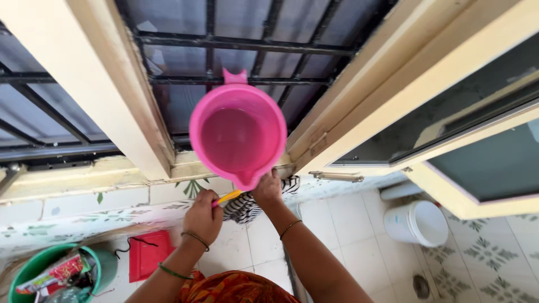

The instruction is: The person cleans a window frame and screen using a striped cloth and a toothbrush. They wipe the frame and glass, then scrub the metal bars of the screen with the toothbrush dipped in water from a pink pitcher.

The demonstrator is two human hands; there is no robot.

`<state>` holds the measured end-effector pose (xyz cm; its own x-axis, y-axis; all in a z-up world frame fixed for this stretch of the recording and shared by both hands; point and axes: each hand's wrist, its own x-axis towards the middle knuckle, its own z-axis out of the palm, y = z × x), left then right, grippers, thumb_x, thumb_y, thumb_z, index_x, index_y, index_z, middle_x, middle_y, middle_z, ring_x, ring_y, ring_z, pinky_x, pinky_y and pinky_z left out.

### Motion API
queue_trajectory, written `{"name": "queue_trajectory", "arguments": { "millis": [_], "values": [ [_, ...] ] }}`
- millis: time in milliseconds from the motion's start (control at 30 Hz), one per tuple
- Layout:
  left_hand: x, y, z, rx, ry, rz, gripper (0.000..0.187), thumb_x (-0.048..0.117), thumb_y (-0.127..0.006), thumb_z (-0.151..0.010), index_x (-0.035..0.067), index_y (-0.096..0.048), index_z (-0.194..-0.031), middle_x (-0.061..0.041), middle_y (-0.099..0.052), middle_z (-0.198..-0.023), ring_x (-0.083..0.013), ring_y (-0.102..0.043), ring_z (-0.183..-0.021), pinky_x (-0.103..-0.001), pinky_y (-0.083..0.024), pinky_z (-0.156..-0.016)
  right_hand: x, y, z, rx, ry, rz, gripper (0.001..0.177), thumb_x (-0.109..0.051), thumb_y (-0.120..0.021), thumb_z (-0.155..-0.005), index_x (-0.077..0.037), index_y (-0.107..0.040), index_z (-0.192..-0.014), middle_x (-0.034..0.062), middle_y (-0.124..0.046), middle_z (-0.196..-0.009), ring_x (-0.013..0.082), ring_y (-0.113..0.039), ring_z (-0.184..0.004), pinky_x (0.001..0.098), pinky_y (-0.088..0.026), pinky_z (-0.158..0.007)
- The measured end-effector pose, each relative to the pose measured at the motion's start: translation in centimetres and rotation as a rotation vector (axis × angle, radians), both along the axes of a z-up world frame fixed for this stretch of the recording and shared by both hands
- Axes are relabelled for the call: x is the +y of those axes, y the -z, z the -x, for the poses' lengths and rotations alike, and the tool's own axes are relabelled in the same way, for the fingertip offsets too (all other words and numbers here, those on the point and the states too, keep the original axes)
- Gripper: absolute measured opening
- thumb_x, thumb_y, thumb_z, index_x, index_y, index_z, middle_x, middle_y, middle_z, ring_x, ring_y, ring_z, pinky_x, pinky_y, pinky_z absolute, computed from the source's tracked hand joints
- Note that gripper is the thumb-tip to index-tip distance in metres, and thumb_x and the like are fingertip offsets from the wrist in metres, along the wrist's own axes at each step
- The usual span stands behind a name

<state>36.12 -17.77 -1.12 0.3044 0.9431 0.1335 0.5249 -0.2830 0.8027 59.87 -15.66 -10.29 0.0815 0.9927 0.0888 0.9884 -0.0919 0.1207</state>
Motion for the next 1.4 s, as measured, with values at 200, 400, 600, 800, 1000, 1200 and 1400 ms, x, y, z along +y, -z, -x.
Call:
{"name": "queue_trajectory", "arguments": {
  "millis": [200, 400, 600, 800, 1000, 1200, 1400],
  "values": [
    [-4.3, -0.6, -4.5, -0.252, -0.260, -0.074, 0.023, 0.023, -0.069, -0.089, 0.006, -0.054, -0.091, -0.009, -0.054, -0.064, -0.0237, -0.053, -0.051, -0.040, -0.044, -0.050, -2.8, -5.7, -5.3, 0.325, -0.076, -0.149, 0.055, 0.000, -0.062, -0.076, -0.011, -0.064, -0.130, 0.0132, -0.061, -0.133, 0.0390, -0.050, -0.124, 0.0464, -0.042, -0.107],
    [-4.2, -0.4, -4.8, -0.856, -0.437, -0.057, 0.023, 0.019, -0.062, -0.105, 0.005, -0.053, -0.089, 0.003, -0.045, -0.067, -0.0044, -0.039, -0.059, -0.025, -0.032, -0.050, -7.2, -9.5, -6.6, 0.750, -0.319, -0.417, 0.061, 0.013, -0.046, -0.072, -0.005, -0.067, -0.127, 0.0204, -0.061, -0.131, 0.0419, -0.054, -0.122, 0.0447, -0.044, -0.108],
    [1.2, -10.2, -6.5, -1.199, -0.442, -0.181, 0.030, 0.014, -0.074, -0.099, 0.006, -0.046, -0.105, 0.000, -0.051, -0.079, -0.0078, -0.049, -0.056, -0.025, -0.041, -0.048, -9.7, -15.6, -7.0, 0.922, -0.279, -0.555, 0.063, 0.014, -0.042, -0.071, -0.002, -0.065, -0.127, 0.0216, -0.061, -0.128, 0.0410, -0.056, -0.124, 0.0414, -0.042, -0.111],
    [3.2, -12.3, -6.4, -1.104, -0.405, -0.313, 0.039, -0.001, -0.067, -0.082, 0.007, -0.050, -0.117, -0.002, -0.065, -0.102, -0.0087, -0.065, -0.089, -0.022, -0.056, -0.081, -11.5, -19.2, -6.7, 0.967, -0.203, -0.679, 0.063, 0.015, -0.041, -0.070, 0.000, -0.065, -0.126, 0.0169, -0.052, -0.134, 0.0333, -0.058, -0.116, 0.0339, -0.048, -0.097],
    [4.0, -14.0, -4.9, -1.080, -0.376, -0.316, 0.036, -0.008, -0.063, -0.084, 0.001, -0.060, -0.119, -0.004, -0.068, -0.100, -0.0100, -0.063, -0.085, -0.023, -0.054, -0.079, -12.9, -20.4, -7.1, 0.959, -0.181, -0.775, 0.064, 0.016, -0.043, -0.071, 0.001, -0.066, -0.128, 0.0152, -0.049, -0.134, 0.0292, -0.059, -0.112, 0.0331, -0.048, -0.094],
    [3.0, -17.3, -3.5, -1.139, -0.370, -0.251, 0.041, -0.010, -0.062, -0.083, -0.002, -0.063, -0.123, -0.007, -0.071, -0.100, -0.0108, -0.065, -0.082, -0.023, -0.054, -0.075, -12.6, -23.1, -7.0, 0.860, -0.167, -0.860, 0.062, 0.014, -0.043, -0.076, 0.000, -0.064, -0.132, 0.0167, -0.048, -0.135, 0.0301, -0.061, -0.116, 0.0334, -0.049, -0.097],
    [1.9, -19.7, -1.8, -1.207, -0.338, -0.172, 0.044, -0.011, -0.060, -0.080, -0.001, -0.062, -0.123, -0.005, -0.071, -0.100, -0.0104, -0.068, -0.083, -0.023, -0.056, -0.074, -10.0, -26.3, -4.7, 0.795, -0.213, -0.836, 0.058, 0.011, -0.045, -0.081, -0.002, -0.065, -0.134, 0.0176, -0.050, -0.140, 0.0311, -0.058, -0.119, 0.0325, -0.051, -0.090]
  ]
}}
